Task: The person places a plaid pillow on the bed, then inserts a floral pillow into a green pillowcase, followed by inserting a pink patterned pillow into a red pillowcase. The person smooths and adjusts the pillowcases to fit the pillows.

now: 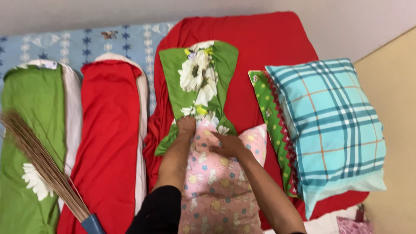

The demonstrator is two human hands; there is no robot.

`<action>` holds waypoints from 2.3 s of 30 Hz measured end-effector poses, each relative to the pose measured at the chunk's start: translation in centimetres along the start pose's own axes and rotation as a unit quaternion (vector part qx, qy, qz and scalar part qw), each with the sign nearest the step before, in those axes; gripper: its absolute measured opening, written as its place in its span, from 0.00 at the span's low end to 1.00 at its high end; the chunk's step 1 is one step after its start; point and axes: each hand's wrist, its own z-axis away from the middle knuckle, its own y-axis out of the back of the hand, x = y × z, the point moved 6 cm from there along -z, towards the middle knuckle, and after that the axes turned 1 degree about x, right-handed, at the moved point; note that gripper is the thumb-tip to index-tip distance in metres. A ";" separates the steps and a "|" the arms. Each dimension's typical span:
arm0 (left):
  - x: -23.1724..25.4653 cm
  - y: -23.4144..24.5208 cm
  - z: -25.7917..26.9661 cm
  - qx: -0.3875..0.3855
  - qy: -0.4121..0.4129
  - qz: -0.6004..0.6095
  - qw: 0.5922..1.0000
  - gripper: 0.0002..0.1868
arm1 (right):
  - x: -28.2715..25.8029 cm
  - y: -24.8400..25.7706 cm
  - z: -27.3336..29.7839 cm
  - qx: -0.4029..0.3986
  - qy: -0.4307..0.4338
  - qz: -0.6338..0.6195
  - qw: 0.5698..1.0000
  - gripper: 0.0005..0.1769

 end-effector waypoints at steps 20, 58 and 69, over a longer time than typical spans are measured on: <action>-4.9 6.8 12.0 0.163 -0.183 0.449 0.859 0.05 | -7.1 1.5 -3.2 -0.040 -0.113 0.049 0.992 0.50; 5.6 10.1 19.1 0.061 -0.062 0.205 0.975 0.41 | 9.7 1.7 -7.8 0.215 -0.099 -0.093 0.967 0.20; 2.8 5.4 16.5 0.145 -0.073 0.271 0.949 0.12 | 9.6 4.8 -3.9 0.230 -0.018 -0.059 0.971 0.22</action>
